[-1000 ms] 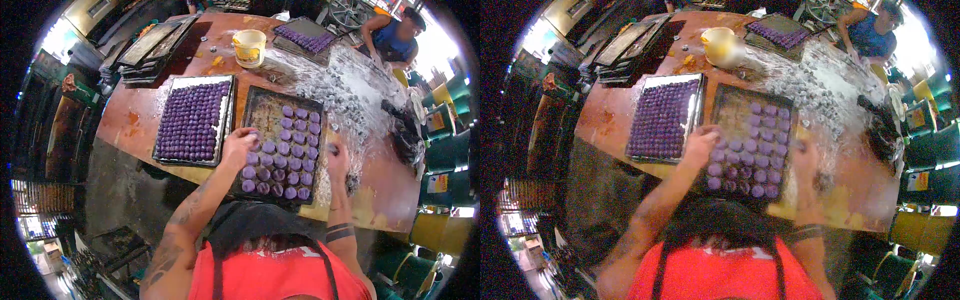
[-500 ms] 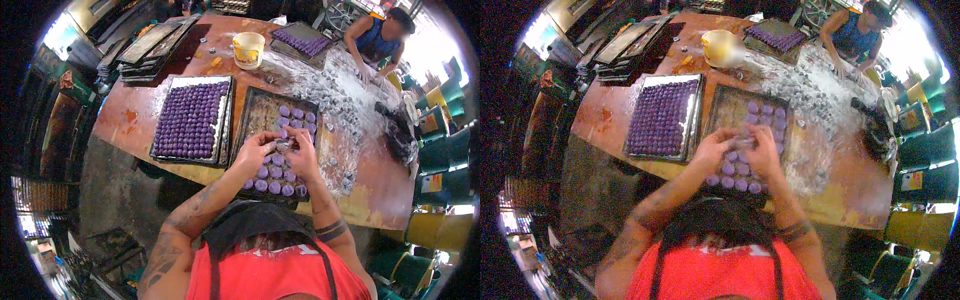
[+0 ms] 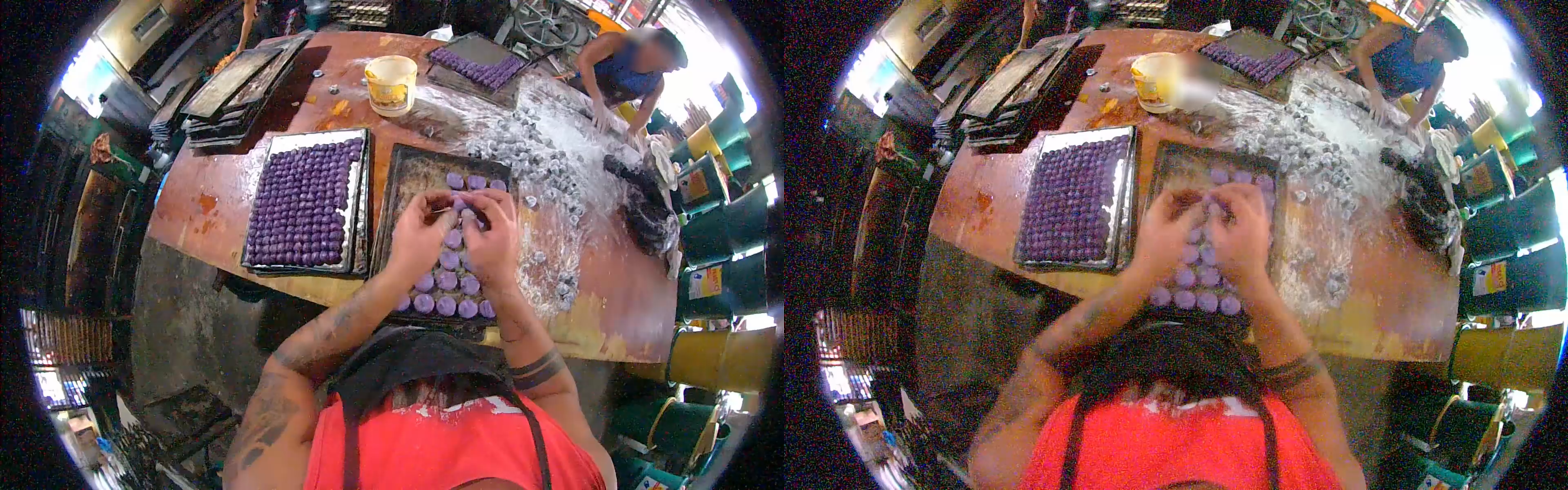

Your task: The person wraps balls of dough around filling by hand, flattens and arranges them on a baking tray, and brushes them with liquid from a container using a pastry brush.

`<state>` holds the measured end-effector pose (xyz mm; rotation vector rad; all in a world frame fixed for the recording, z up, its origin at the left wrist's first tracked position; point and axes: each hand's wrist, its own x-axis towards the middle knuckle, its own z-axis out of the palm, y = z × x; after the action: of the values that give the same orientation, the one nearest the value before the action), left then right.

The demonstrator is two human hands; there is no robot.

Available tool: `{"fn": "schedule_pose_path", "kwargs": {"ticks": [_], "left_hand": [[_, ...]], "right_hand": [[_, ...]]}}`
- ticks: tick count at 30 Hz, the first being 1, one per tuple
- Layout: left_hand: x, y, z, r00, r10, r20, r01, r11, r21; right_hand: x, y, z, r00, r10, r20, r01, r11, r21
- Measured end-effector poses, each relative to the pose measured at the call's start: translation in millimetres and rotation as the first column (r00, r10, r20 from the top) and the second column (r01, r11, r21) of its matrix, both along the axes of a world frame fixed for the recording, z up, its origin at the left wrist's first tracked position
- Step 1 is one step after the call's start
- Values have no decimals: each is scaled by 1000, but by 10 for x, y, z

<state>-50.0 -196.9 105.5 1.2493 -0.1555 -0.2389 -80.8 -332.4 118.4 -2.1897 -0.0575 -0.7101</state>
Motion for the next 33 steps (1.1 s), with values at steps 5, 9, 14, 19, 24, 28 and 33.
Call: {"fn": "schedule_pose_path", "kwargs": {"ticks": [5,9,14,19,24,28,33], "left_hand": [[311,183,-148,913,-223,-342,156,965,-211],[184,112,-176,837,-421,-349,337,900,-276],[1,24,-506,687,-511,-516,325,852,-412],[-33,127,-621,893,-140,-428,242,951,194],[39,254,-969,942,-309,132,103,638,763],[300,549,-898,947,-172,273,-112,618,778],[591,1437,-924,968,196,158,-246,603,759]], "right_hand": [[-43,-21,120,975,201,-97,-199,979,34],[117,-123,-59,896,442,-39,-441,897,32],[1,-119,-602,966,246,-87,-226,956,188],[-131,71,-1158,868,258,-425,61,792,607],[414,-58,-1115,805,64,-590,35,988,153],[907,-66,-1466,887,5,-462,-213,892,-399],[621,112,-1503,946,52,-319,-227,809,-542]]}}
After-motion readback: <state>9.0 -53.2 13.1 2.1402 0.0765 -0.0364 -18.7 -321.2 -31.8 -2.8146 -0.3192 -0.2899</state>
